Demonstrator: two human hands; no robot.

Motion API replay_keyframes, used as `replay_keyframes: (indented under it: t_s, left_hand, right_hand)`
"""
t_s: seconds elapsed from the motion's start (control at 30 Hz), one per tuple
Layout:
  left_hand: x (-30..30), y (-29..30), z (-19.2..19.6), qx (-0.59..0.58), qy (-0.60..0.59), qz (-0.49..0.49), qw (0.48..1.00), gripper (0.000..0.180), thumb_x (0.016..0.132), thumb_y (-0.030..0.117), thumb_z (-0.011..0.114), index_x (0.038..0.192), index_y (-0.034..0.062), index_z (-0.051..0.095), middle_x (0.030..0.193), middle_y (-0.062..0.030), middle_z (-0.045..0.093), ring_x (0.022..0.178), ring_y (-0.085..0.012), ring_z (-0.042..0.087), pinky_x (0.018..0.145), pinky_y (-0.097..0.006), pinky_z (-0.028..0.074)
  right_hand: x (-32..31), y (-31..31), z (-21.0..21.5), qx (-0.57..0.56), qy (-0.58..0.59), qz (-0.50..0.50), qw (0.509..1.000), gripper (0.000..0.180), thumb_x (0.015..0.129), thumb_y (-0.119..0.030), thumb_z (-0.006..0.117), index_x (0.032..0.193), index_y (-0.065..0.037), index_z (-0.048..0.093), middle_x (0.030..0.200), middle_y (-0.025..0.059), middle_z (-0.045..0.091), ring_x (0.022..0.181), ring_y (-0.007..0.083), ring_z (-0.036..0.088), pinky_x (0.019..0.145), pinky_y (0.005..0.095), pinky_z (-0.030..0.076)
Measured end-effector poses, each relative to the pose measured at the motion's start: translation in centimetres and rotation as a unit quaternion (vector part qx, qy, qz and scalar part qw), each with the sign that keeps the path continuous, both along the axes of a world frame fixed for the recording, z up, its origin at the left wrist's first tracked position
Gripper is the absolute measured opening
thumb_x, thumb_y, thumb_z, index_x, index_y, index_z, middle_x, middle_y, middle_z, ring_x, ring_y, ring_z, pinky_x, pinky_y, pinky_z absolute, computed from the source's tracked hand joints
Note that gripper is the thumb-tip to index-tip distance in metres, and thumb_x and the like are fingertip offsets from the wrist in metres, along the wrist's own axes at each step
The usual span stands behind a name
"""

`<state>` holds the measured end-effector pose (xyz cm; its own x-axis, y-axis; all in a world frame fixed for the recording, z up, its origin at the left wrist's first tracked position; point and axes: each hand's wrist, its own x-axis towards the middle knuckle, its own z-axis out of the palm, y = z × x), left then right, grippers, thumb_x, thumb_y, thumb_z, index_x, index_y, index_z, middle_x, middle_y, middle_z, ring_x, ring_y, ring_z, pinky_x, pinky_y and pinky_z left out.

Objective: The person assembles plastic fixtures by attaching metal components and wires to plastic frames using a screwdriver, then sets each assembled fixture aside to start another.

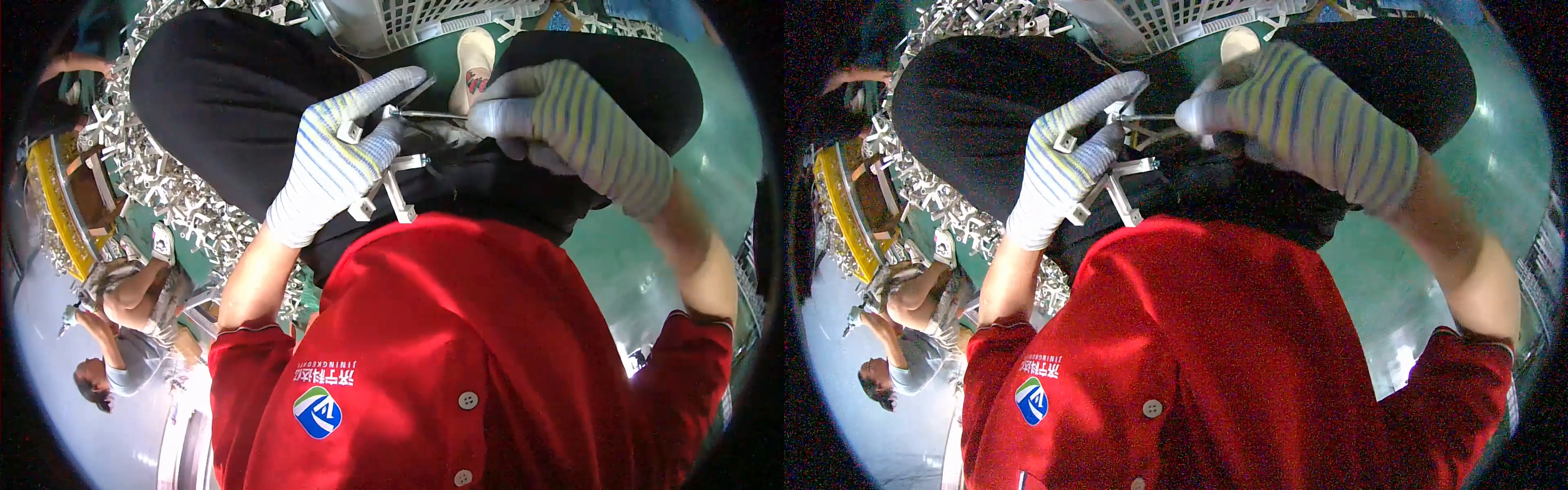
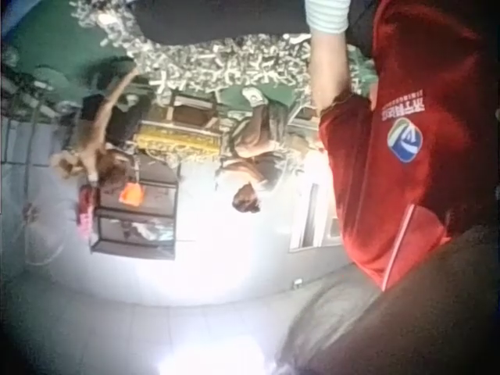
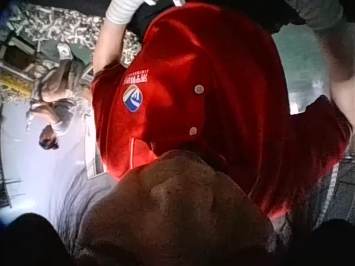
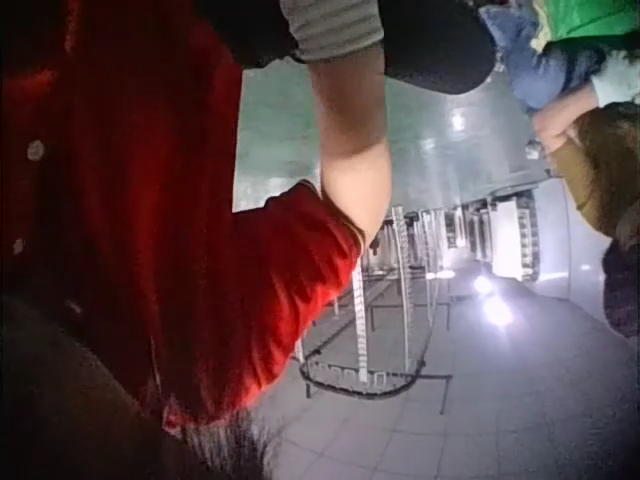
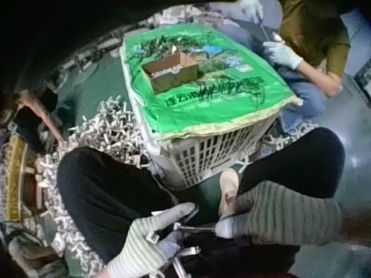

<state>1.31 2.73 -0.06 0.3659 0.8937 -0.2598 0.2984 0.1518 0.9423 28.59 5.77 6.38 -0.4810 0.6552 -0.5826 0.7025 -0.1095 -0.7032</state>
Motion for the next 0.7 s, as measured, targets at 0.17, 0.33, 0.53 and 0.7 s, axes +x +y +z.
replay_keyframes:
  t_s: [0.17, 0.33, 0.53, 0.7]
  left_hand:
    - [-0.2, -0.3, -0.5, -0.009, -0.007, 0.023, 1.0, 0.036, 0.093, 0.002, 0.061, 0.126, 0.0013, 0.076, 0.092, -0.0117, 0.076, 0.07, -0.0081, 0.062, 0.068, -0.027, 0.054]
    - [-0.4, -0.2, -0.5, -0.035, -0.012, 0.006, 0.999, 0.032, 0.092, 0.003, 0.063, 0.121, -0.0013, 0.077, 0.089, -0.0108, 0.076, 0.071, -0.0087, 0.064, 0.068, -0.027, 0.054]
    - [-0.5, 0.2, -0.7, -0.061, -0.033, -0.001, 0.998, 0.029, 0.09, 0.003, 0.066, 0.116, -0.0034, 0.077, 0.086, -0.013, 0.077, 0.075, -0.012, 0.069, 0.069, -0.028, 0.055]
    - [-0.4, -0.4, -1.2, 0.022, 0.003, 0.002, 1.0, 0.022, 0.089, 0.008, 0.076, 0.108, -0.0028, 0.079, 0.089, -0.0177, 0.078, 0.077, -0.0254, 0.074, 0.075, -0.035, 0.058]
  right_hand:
    - [-0.4, -0.5, -0.1, 0.051, 0.062, -0.016, 0.997, 0.026, 0.096, -0.015, 0.067, 0.119, -0.004, 0.07, 0.095, 0.0098, 0.071, 0.077, 0.0222, 0.069, 0.068, 0.0348, 0.054]
    - [-0.1, -0.9, 0.1, 0.487, -0.043, 0.276, 0.828, 0.025, 0.099, -0.014, 0.059, 0.121, -0.008, 0.07, 0.1, 0.0094, 0.071, 0.081, 0.0244, 0.07, 0.069, 0.0378, 0.055]
    - [-0.8, 0.2, 0.6, 0.296, -0.041, 0.199, 0.933, 0.028, 0.097, -0.018, 0.067, 0.123, -0.007, 0.073, 0.089, 0.0093, 0.071, 0.072, 0.0188, 0.067, 0.063, 0.0352, 0.051]
    - [-1.9, 2.7, 2.1, -0.286, 0.018, -0.188, 0.939, 0.03, 0.095, -0.023, 0.075, 0.119, -0.004, 0.075, 0.076, -0.002, 0.062, 0.051, 0.0042, 0.046, 0.044, 0.0204, 0.028]
